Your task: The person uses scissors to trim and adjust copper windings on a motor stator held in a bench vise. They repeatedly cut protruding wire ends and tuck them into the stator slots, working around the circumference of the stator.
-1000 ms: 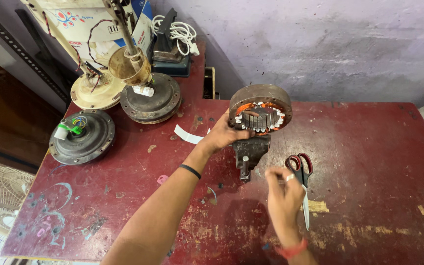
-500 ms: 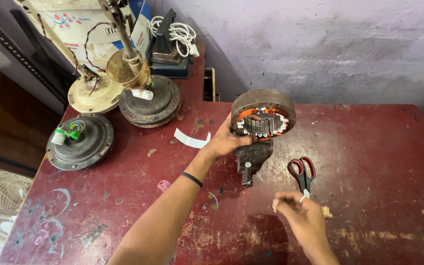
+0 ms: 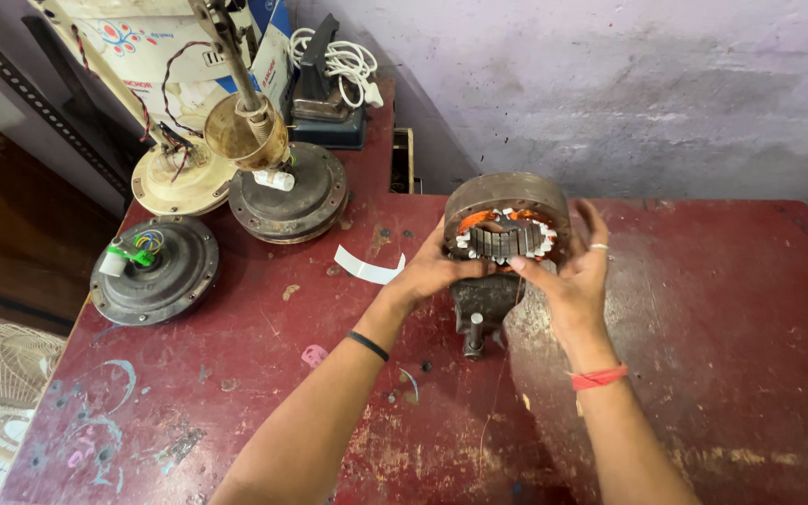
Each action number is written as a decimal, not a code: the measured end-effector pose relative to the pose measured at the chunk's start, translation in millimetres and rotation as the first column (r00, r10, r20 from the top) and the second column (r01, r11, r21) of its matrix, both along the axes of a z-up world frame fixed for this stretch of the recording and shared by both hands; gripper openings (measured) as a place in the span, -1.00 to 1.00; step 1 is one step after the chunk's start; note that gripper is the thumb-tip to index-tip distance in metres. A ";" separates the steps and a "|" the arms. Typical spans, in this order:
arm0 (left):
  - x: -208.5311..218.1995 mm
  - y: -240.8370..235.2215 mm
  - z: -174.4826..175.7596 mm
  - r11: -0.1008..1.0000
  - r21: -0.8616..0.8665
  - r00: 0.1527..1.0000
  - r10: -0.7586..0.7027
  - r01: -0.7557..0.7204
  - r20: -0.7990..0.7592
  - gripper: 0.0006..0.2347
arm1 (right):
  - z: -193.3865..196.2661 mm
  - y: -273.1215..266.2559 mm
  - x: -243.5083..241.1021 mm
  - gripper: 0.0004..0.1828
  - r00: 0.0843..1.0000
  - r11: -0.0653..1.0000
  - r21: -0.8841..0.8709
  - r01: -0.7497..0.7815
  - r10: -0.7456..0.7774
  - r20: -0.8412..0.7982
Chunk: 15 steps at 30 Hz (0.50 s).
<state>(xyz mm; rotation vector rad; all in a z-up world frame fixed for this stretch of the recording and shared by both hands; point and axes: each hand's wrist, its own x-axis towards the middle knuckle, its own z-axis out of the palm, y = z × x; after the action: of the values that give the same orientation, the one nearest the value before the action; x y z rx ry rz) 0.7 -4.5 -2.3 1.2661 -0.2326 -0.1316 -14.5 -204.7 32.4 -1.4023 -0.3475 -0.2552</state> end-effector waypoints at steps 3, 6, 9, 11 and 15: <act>-0.8 -3.4 0.0 0.997 0.073 0.998 0.036 -0.039 0.045 -0.29 | -8.5 1.5 13.4 0.00 0.980 0.975 0.101 -0.196 0.197 0.000; -0.7 -4.0 0.8 1.000 0.023 0.997 0.008 -0.010 0.080 -0.30 | -14.9 -5.5 22.1 -0.23 0.955 0.960 0.115 -0.255 0.269 -0.127; -1.6 -2.7 1.3 0.999 0.038 0.995 0.018 -0.022 0.096 -0.28 | -18.9 -9.8 25.5 -0.31 0.936 0.941 0.134 -0.312 0.328 -0.125; -2.2 -2.3 1.9 1.000 0.019 0.992 0.006 -0.008 0.129 -0.29 | -17.2 -11.9 30.5 -0.27 0.922 0.929 0.110 -0.353 0.366 -0.125; -0.8 -1.7 1.9 1.000 -0.019 0.993 -0.005 0.007 0.120 -0.26 | -2.4 -28.4 54.5 -0.26 0.906 0.854 -0.303 -0.423 0.399 -0.141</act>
<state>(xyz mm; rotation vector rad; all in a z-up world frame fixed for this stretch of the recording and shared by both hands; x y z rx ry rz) -0.1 -6.2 -0.4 1.2553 -0.3407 -0.0581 40.1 -233.1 30.0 -1.6176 -0.6423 0.2199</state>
